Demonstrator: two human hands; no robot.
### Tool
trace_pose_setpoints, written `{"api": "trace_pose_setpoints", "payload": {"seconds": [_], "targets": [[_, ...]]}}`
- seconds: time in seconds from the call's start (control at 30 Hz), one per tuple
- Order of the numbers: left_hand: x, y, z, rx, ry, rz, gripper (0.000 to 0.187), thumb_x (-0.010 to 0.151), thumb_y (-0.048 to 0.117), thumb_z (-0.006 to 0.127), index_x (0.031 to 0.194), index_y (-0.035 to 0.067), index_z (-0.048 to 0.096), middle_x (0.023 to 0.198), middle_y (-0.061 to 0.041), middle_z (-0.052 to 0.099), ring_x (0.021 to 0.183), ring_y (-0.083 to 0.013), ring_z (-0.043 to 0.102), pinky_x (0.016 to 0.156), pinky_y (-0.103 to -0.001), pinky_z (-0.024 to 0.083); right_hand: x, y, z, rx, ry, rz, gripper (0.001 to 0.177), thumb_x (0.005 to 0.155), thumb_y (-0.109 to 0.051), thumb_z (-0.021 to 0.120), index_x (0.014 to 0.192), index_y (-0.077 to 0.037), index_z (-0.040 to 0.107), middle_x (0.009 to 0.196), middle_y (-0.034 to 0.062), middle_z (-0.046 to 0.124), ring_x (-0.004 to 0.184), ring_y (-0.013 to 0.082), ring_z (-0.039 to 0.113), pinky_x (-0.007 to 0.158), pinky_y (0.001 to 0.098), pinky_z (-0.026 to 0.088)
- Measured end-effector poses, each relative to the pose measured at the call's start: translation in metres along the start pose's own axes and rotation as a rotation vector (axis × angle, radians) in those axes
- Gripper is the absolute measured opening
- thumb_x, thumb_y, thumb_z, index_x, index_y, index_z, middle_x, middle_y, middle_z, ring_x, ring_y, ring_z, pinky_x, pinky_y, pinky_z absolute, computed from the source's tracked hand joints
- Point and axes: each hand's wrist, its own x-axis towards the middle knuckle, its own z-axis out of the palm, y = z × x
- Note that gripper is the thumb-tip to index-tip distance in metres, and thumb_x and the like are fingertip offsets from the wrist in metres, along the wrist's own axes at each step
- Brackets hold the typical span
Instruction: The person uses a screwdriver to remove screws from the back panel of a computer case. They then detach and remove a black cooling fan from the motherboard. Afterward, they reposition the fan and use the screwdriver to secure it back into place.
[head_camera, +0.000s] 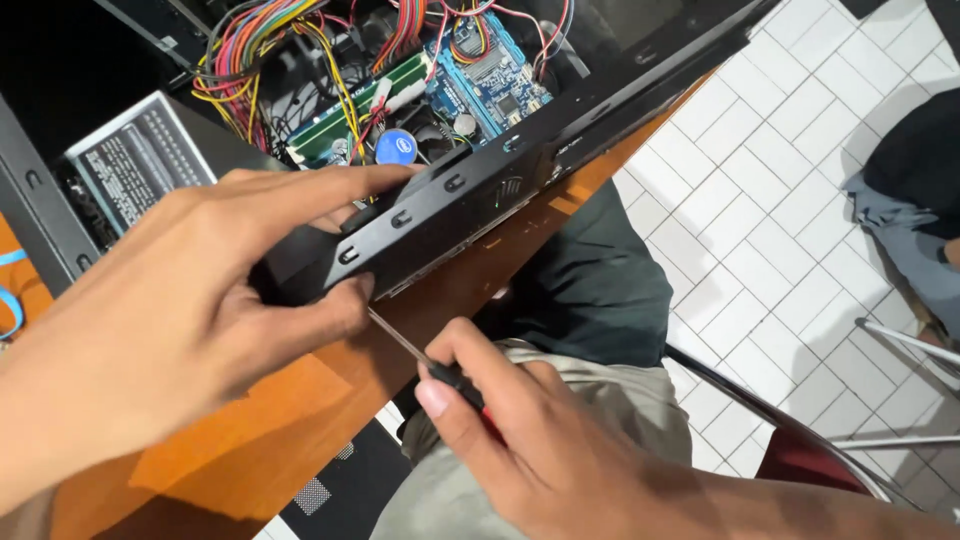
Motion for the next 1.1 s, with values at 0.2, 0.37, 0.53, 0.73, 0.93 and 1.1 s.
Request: {"api": "trace_pose_setpoints", "payload": {"seconds": [0.2,0.37,0.53,0.73,0.93,1.1], "targets": [[0.002,0.002,0.0,0.001,-0.039,-0.143,0.061,0.078,0.033,0.067,0.139,0.033,0.069,0.105,0.005,0.081,0.014,-0.0249,0.073,0.053,-0.032,0.052,-0.003,0.007,0.003,0.134,0.057,-0.141,0.028,0.106,-0.044,0.04,0.101,-0.02,0.054,0.054,-0.0031,0.037,0.051,0.0148,0.04,0.057,0.0321,0.038],[0.0,-0.002,-0.002,0.024,-0.038,-0.102,0.063,0.08,0.034,0.067,0.144,0.032,0.066,0.094,0.001,0.082,0.019,-0.0265,0.074,0.054,-0.034,0.051,-0.002,0.011,0.008,0.113,0.179,-0.14,0.028,0.103,-0.046,0.044,0.105,-0.023,0.059,0.056,-0.0073,0.042,0.049,0.0117,0.045,0.052,0.0336,0.038],[-0.006,-0.007,-0.005,0.002,-0.009,0.031,0.066,0.088,0.034,0.064,0.153,0.026,0.057,0.107,-0.011,0.072,0.081,-0.0267,0.069,0.062,-0.038,0.049,0.0,0.014,0.006,0.13,0.246,-0.192,0.026,0.105,-0.04,0.046,0.1,-0.019,0.061,0.057,-0.0042,0.038,0.049,0.0131,0.04,0.055,0.032,0.037],[-0.011,-0.015,-0.01,-0.027,0.007,0.211,0.058,0.101,0.037,0.045,0.149,0.007,0.055,0.141,-0.013,0.067,0.121,-0.0341,0.06,0.088,-0.047,0.042,0.004,0.009,0.014,0.23,0.157,-0.17,0.026,0.106,-0.035,0.05,0.095,-0.014,0.061,0.05,-0.0068,0.027,0.044,0.0079,0.027,0.045,0.0302,0.025],[-0.021,-0.031,-0.01,-0.066,0.029,0.308,0.059,0.106,0.041,0.035,0.151,0.008,0.052,0.123,-0.013,0.07,0.109,-0.0365,0.06,0.086,-0.047,0.04,0.01,0.002,0.022,0.318,0.197,-0.11,0.031,0.107,-0.033,0.049,0.089,-0.009,0.058,0.053,-0.0058,0.026,0.046,0.0074,0.022,0.044,0.031,0.019],[-0.021,-0.037,-0.007,-0.096,0.042,0.276,0.06,0.103,0.042,0.042,0.151,0.008,0.053,0.123,-0.011,0.073,0.109,-0.0352,0.062,0.082,-0.048,0.043,0.013,0.004,0.024,0.357,0.208,-0.102,0.035,0.105,-0.034,0.051,0.086,-0.007,0.058,0.059,-0.0039,0.034,0.049,0.0078,0.028,0.044,0.0293,0.023]]}}
